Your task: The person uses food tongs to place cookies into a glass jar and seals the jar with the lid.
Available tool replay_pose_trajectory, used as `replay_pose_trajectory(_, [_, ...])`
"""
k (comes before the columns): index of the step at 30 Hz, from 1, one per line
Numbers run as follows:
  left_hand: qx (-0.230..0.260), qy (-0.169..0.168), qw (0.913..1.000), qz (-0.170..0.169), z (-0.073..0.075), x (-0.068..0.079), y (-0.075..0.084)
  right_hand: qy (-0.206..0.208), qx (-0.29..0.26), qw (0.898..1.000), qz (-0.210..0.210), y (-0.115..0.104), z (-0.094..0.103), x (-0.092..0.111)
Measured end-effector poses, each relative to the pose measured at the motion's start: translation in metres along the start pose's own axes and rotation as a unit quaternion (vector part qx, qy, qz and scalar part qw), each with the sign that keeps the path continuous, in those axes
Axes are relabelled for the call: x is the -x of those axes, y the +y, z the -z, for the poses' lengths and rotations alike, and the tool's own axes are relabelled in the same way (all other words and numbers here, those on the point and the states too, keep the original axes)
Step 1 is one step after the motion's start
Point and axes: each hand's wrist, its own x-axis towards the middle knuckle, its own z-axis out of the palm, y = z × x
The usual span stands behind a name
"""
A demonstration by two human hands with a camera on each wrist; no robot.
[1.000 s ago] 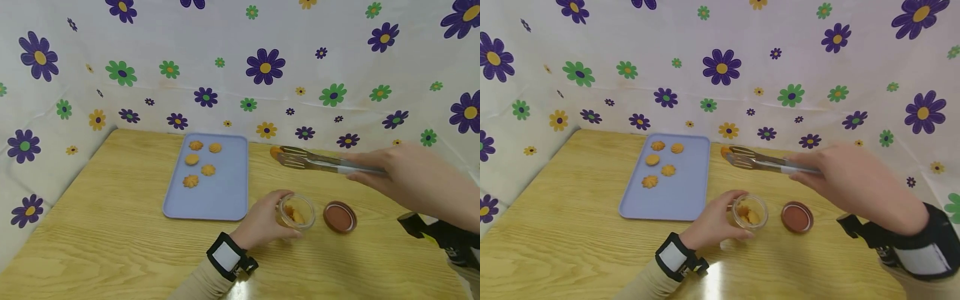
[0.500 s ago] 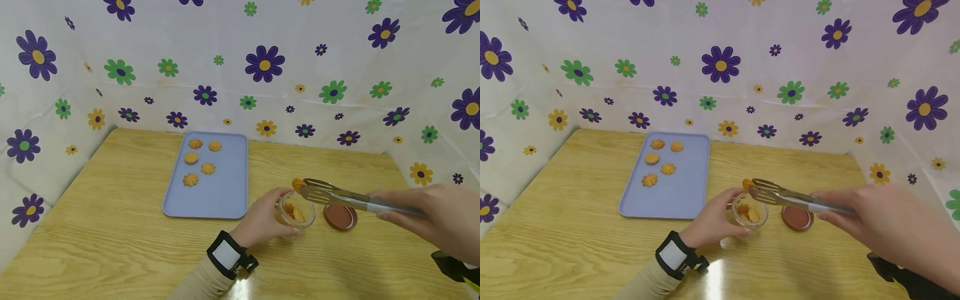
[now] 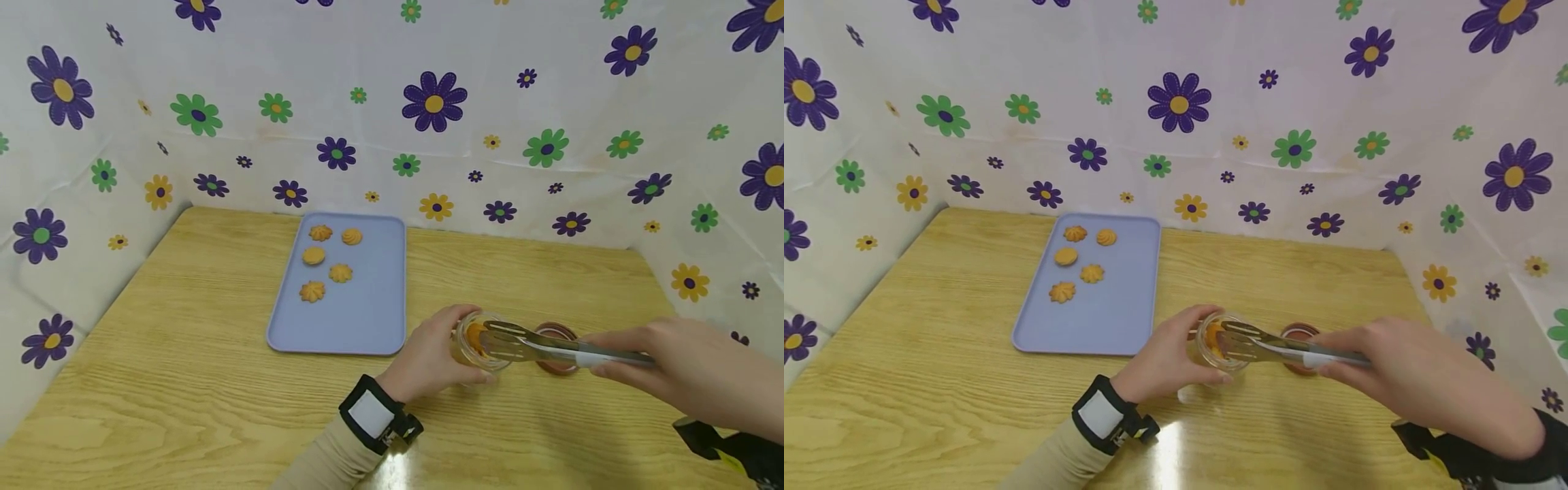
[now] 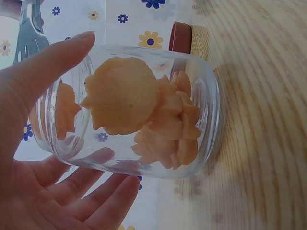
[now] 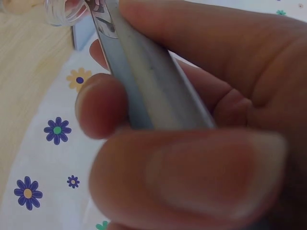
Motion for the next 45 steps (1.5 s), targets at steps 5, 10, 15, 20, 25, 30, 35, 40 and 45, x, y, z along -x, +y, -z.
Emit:
replay_pose_trajectory(5, [0.0, 0.0, 1.0, -0.001, 0.0, 0.001, 0.0, 0.004, -0.015, 1.0, 0.002, -0.001, 0.0, -0.004])
replay_pose_trajectory(10, [0.001, 0.001, 1.0, 0.0, 0.002, 0.001, 0.001, -0.013, -0.034, 0.999, 0.0, -0.001, 0.0, -0.008])
replay_pose_trajectory(15, [-0.006, 0.001, 1.0, 0.001, 0.004, 0.002, 0.001, -0.002, -0.022, 1.0, -0.01, 0.0, 0.007, -0.007])
replay_pose_trajectory(20, [-0.016, 0.003, 0.9998, 0.008, 0.006, 0.004, 0.001, 0.076, 0.028, 0.997, 0.013, -0.011, 0.027, -0.008])
replay_pose_trajectory(25, [-0.016, 0.001, 0.9998, 0.01, 0.007, 0.004, 0.001, 0.138, 0.057, 0.986, 0.081, -0.042, 0.049, -0.03])
replay_pose_trajectory(30, [-0.012, -0.009, 0.9998, 0.013, 0.005, 0.003, 0.001, 0.149, 0.056, 0.973, 0.168, -0.074, 0.059, -0.076])
replay_pose_trajectory(35, [-0.014, -0.007, 0.9999, 0.0, 0.003, 0.001, 0.001, 0.108, 0.038, 0.972, 0.204, -0.101, 0.059, -0.139])
replay_pose_trajectory(40, [-0.017, -0.01, 0.9997, -0.014, 0.003, 0.001, 0.0, 0.058, 0.045, 0.978, 0.196, -0.124, 0.057, -0.19])
replay_pose_trajectory(45, [-0.024, -0.005, 0.9996, -0.014, 0.005, 0.001, -0.002, 0.019, 0.068, 0.986, 0.154, -0.146, 0.053, -0.224])
